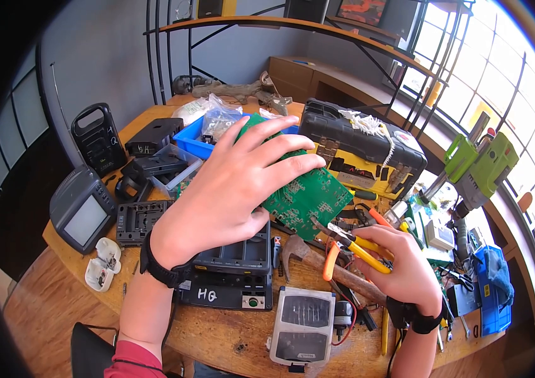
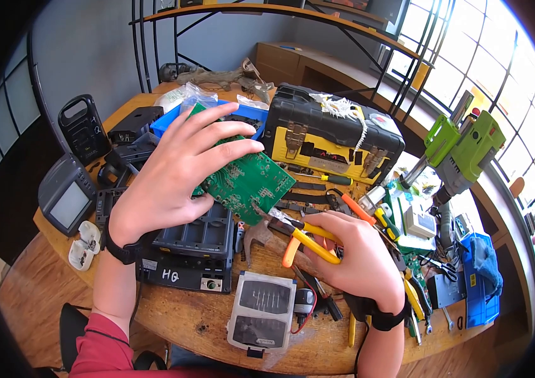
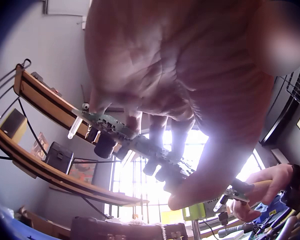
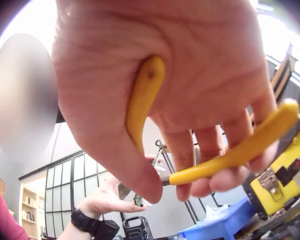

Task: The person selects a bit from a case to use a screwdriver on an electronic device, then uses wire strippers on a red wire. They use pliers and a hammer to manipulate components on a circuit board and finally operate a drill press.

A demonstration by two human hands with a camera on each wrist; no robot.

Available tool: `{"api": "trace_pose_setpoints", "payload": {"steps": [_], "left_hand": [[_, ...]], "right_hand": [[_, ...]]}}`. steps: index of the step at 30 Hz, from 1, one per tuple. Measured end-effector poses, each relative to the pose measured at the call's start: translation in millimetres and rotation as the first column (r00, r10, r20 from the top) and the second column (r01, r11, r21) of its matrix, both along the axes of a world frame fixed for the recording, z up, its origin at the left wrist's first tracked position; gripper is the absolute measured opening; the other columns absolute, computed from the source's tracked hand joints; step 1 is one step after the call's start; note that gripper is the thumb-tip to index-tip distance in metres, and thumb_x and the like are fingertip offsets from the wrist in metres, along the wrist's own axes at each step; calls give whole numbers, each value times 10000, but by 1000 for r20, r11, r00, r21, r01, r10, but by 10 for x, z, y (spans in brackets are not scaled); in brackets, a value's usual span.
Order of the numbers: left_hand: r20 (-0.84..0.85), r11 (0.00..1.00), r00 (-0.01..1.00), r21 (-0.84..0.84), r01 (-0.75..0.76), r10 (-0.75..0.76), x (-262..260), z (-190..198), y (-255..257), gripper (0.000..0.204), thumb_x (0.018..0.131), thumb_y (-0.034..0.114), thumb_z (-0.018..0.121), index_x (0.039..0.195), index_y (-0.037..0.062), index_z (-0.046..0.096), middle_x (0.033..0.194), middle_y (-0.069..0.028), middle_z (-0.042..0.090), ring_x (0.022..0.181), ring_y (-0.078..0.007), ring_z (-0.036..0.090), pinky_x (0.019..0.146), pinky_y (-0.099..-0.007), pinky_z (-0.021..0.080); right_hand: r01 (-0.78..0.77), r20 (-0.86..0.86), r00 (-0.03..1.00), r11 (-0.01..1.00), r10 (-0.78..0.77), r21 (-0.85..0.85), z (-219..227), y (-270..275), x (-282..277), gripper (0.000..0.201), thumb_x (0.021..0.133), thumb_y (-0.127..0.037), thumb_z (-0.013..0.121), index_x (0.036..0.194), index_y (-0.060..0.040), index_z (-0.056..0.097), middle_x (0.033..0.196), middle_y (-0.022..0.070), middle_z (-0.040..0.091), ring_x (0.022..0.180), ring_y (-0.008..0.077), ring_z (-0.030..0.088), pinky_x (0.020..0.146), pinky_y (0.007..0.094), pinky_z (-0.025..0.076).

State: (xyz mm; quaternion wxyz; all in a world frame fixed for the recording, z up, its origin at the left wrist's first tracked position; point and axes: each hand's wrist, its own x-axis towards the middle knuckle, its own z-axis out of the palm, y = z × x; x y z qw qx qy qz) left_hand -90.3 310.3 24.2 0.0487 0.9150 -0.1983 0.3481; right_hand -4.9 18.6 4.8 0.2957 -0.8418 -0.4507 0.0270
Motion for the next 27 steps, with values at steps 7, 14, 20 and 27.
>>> {"api": "trace_pose_setpoints", "payload": {"steps": [7,14,20,27], "left_hand": [[-10,1000,1000,-12,26,-27,9,-3,31,768,647,-42,738,1374,178,622,1428,-43,581,1477,-332,420,1208,-642,303],[-25,1000,1000,19,-2,2,18,-25,18,755,648,-44,737,1364,168,625,1424,-45,585,1470,-325,429,1203,-601,327],[-2,1000,1000,26,-6,6,9,-27,19,730,655,-48,734,1349,155,635,1417,-54,591,1457,-326,442,1182,-552,356],[2,998,999,48,-38,38,7,-50,11,713,674,-39,728,1354,153,634,1411,-60,595,1445,-320,455,1174,-547,364]], "right_hand": [[-27,70,997,999,24,34,-15,36,0,464,834,-207,800,1241,-27,669,1078,188,723,966,370,714,849,402,560],[55,-25,998,992,-58,-112,48,40,-48,437,815,-179,781,1211,-32,670,1008,175,735,934,383,716,828,408,562],[28,90,995,999,-30,17,-40,71,-34,387,801,-149,757,1162,-36,674,993,173,737,916,381,717,806,419,562],[31,127,991,1000,-31,5,-86,73,-12,391,787,-158,771,1150,-54,673,918,163,731,858,382,715,761,416,564]]}}
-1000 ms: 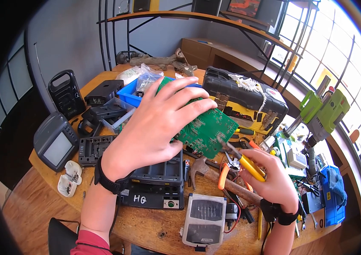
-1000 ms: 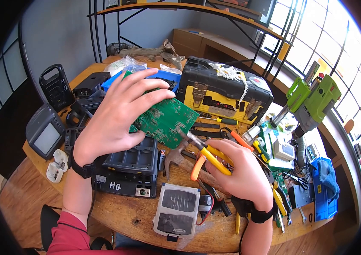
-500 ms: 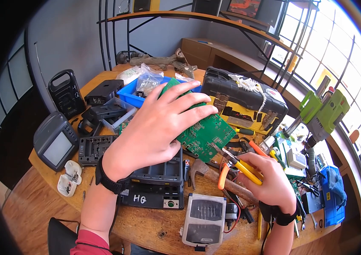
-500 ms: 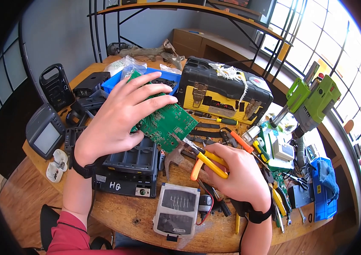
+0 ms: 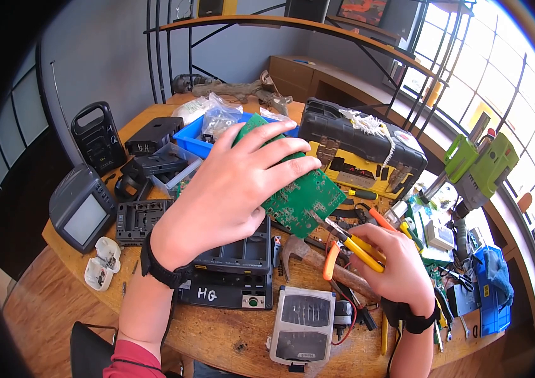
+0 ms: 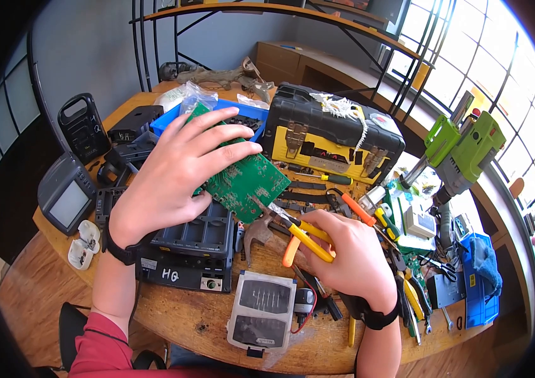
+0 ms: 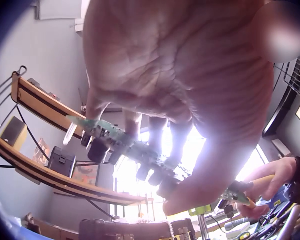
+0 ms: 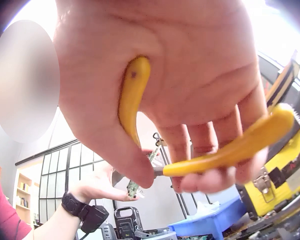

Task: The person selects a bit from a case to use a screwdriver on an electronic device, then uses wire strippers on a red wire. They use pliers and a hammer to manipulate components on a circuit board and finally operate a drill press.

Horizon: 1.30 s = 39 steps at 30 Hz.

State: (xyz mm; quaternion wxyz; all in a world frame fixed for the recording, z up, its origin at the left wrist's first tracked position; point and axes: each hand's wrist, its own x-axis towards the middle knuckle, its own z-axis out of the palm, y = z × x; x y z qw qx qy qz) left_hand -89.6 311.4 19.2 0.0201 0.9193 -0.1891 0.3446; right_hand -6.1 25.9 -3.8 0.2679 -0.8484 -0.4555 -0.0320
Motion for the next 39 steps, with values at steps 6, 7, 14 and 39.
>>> {"api": "trace_pose_setpoints", "payload": {"steps": [6,7,14,39], "left_hand": [[2,1000,1000,-23,11,-11,-10,7,-10,716,669,-30,729,1357,144,631,1407,-67,599,1435,-320,464,1170,-522,374],[13,1000,1000,-20,-12,12,-23,23,-20,716,668,-29,729,1356,141,631,1404,-67,601,1430,-321,469,1163,-514,382],[32,1000,999,-16,-4,5,-12,15,-9,698,663,-25,733,1336,136,642,1394,-68,610,1406,-329,488,1126,-501,407],[20,993,997,-88,-78,80,-101,85,-56,769,649,55,808,1384,150,603,1405,-87,597,1405,-332,489,1198,-555,329]], "right_hand": [[0,39,999,1000,-1,7,22,18,-1,400,783,-170,777,1156,-67,674,916,158,732,842,375,714,749,415,562],[-15,83,996,999,12,41,10,21,23,402,783,-173,778,1158,-71,676,925,157,733,840,370,715,748,414,562],[-6,63,998,998,3,60,17,15,-3,398,776,-146,754,1157,-55,680,965,162,735,849,359,719,764,410,566],[-13,-8,1000,992,14,125,74,0,21,468,837,-83,740,1292,-24,649,1141,185,700,1046,374,690,920,402,538]]}}
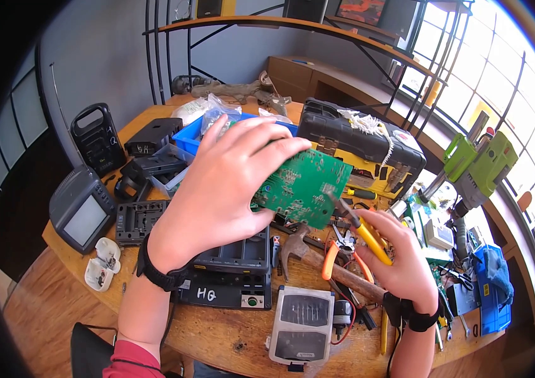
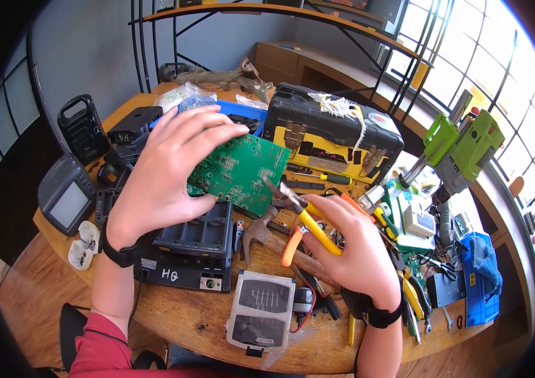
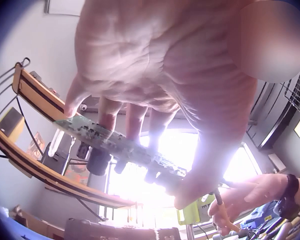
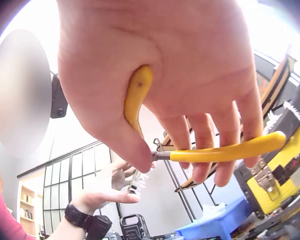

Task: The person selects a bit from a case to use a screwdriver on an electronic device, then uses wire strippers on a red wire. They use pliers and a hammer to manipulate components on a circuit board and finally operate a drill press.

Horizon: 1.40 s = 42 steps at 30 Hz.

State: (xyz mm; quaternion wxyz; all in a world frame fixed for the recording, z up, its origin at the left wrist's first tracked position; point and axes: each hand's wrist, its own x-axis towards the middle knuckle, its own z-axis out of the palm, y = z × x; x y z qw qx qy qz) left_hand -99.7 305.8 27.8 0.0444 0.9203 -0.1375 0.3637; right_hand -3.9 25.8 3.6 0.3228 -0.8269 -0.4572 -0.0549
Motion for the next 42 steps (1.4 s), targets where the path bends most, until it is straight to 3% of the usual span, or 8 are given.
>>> {"api": "trace_pose_setpoints", "payload": {"steps": [5,11,12,15,17,28,31,42], "left_hand": [[51,983,999,-181,21,-12,58,-89,-38,858,642,95,845,1444,143,547,1409,-107,586,1386,-346,505,1200,-572,317],[197,954,947,113,-279,254,91,-44,151,884,667,136,873,1477,120,519,1438,-132,572,1353,-322,550,1201,-520,349],[122,973,985,-209,-95,123,67,-8,141,855,695,139,867,1474,102,517,1446,-134,572,1353,-302,556,1191,-500,375],[89,728,980,-658,193,-179,72,-35,163,809,769,141,833,1488,62,472,1474,-160,562,1383,-274,544,1172,-461,426],[135,311,779,-865,394,-612,70,-47,154,840,793,130,822,1520,68,407,1512,-203,530,1442,-301,492,1198,-470,402],[266,-57,486,-914,403,-832,129,-89,115,1036,648,116,944,1506,89,365,1576,-322,408,1456,-425,449,1179,-562,414],[228,14,534,-912,410,-814,132,-52,237,1030,695,82,919,1558,71,356,1556,-225,489,1459,-317,466,1193,-454,409],[307,261,813,-840,475,-494,116,45,276,1158,660,329,914,1607,49,308,1566,-188,460,1431,-306,477,1208,-454,370]], "right_hand": [[7,-106,994,998,0,66,108,-54,-51,479,869,-58,728,1328,15,611,1167,199,679,1070,369,674,965,401,510],[38,-275,961,994,-10,98,31,-210,50,452,928,-10,656,1368,22,559,1201,183,690,1175,303,678,1010,384,512],[29,-321,947,998,-10,54,56,-208,47,454,956,-11,642,1396,22,536,1237,186,687,1238,285,664,1034,374,508],[-37,-335,941,999,45,31,0,-145,66,464,960,-35,666,1402,24,536,1274,194,678,1239,278,663,1034,371,507],[-55,-421,905,998,64,34,-15,-100,32,487,963,-84,687,1414,20,536,1292,189,672,1200,275,668,1025,374,508],[-233,-396,896,972,201,-36,74,-66,-75,476,955,-114,705,1392,2,558,1131,152,713,1005,251,693,913,357,526],[-180,-424,888,983,180,40,59,-76,-77,398,938,-70,705,1309,4,585,1070,124,710,927,221,669,867,334,522],[-7,-200,979,994,29,109,62,-175,24,345,895,0,685,1227,1,591,976,143,712,871,268,686,825,346,527]]}}
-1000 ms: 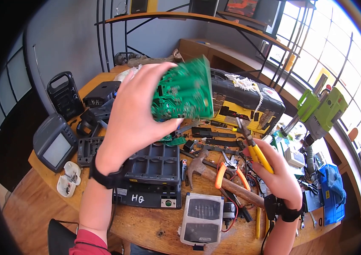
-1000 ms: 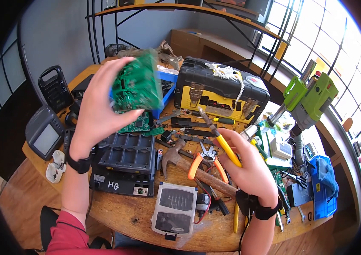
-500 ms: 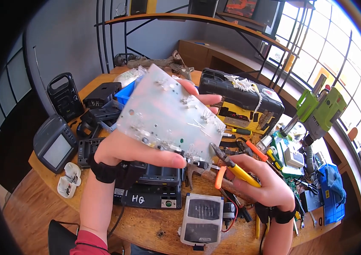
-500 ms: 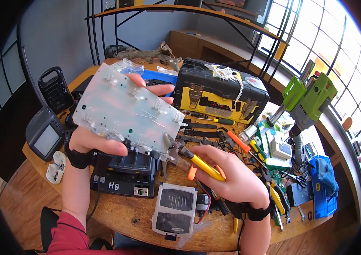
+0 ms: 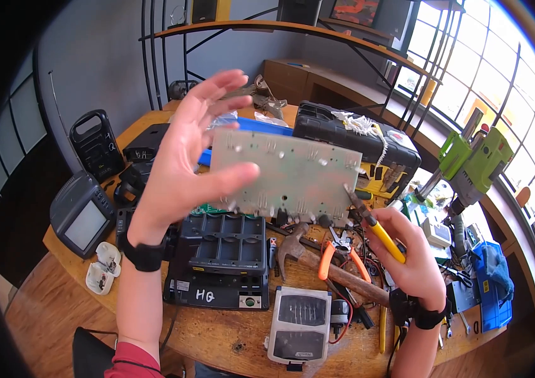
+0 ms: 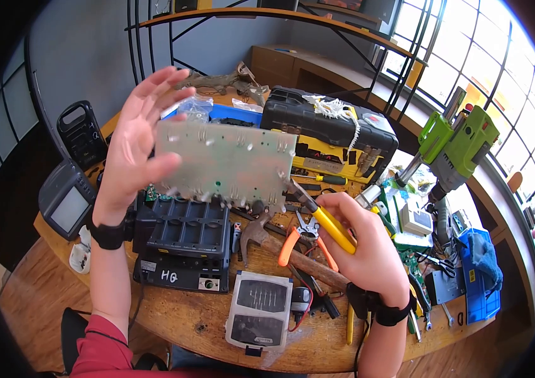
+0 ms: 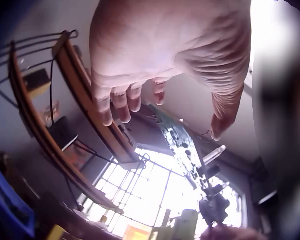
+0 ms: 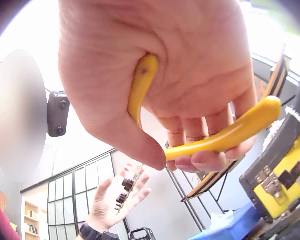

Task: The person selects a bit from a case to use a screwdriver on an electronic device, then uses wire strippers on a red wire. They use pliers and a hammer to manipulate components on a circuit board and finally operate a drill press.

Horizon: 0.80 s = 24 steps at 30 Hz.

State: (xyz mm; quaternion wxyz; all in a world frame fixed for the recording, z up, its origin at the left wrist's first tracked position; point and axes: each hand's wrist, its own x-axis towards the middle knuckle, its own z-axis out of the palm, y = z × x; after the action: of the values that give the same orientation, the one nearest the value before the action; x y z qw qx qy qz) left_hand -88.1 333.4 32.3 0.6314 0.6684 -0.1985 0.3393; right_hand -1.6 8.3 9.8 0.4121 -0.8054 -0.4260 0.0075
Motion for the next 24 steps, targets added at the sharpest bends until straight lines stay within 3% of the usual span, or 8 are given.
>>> {"api": "trace_pose_setpoints", "payload": {"steps": [1,2,3,5,6,10,17,24], "left_hand": [[108,911,976,353,-215,188,-28,14,2,1096,660,323,911,1577,70,368,1567,-167,462,1428,-304,479,1206,-457,369],[273,658,909,627,-417,316,-67,33,0,1034,661,317,909,1548,91,428,1569,-147,464,1426,-301,480,1205,-460,367],[338,449,875,759,-471,346,-123,61,-90,950,646,321,915,1484,135,509,1559,-114,483,1431,-322,478,1212,-508,349],[301,312,876,849,-426,377,-170,13,-253,969,629,348,932,1483,163,514,1550,-114,488,1428,-347,476,1213,-565,323],[258,334,905,867,-371,338,-173,-11,-263,1006,605,363,944,1487,149,510,1546,-117,490,1430,-351,472,1216,-600,299],[228,354,920,872,-339,320,-166,-47,-259,1004,607,332,940,1492,139,504,1518,-124,513,1409,-346,485,1196,-586,328],[259,363,906,852,-378,335,-102,-97,-239,952,598,180,902,1467,112,519,1324,-133,644,1224,-358,611,1061,-479,470],[289,350,873,830,-433,393,-117,-72,-233,941,591,190,899,1456,92,540,1273,-161,674,1127,-370,670,973,-446,555]], "right_hand": [[16,44,999,999,-14,-45,0,-9,11,355,886,0,689,1227,-5,591,997,156,718,900,299,702,833,353,533],[14,44,999,999,-12,-45,14,3,-6,355,886,0,689,1227,-5,591,997,156,718,900,299,702,833,353,533],[29,68,997,996,-22,-90,42,17,-38,363,876,-2,693,1225,-14,594,1012,165,723,927,328,706,843,363,538],[44,95,995,989,-31,-138,41,29,-52,372,866,-3,697,1224,-24,597,1028,174,728,954,356,710,853,372,544],[49,118,993,986,-30,-158,8,33,-38,376,861,-2,700,1222,-29,599,1026,173,732,959,368,709,856,377,546],[62,117,992,983,-43,-173,3,42,-30,376,855,-6,710,1215,-32,602,1017,172,736,967,370,714,857,388,551],[78,79,995,981,-65,-175,41,37,-40,386,862,-34,732,1226,-30,603,1013,171,737,970,349,716,872,392,547],[86,146,986,994,-74,-72,-14,49,-10,468,862,-28,733,1310,-42,596,1176,181,676,1092,363,670,943,401,520]]}}
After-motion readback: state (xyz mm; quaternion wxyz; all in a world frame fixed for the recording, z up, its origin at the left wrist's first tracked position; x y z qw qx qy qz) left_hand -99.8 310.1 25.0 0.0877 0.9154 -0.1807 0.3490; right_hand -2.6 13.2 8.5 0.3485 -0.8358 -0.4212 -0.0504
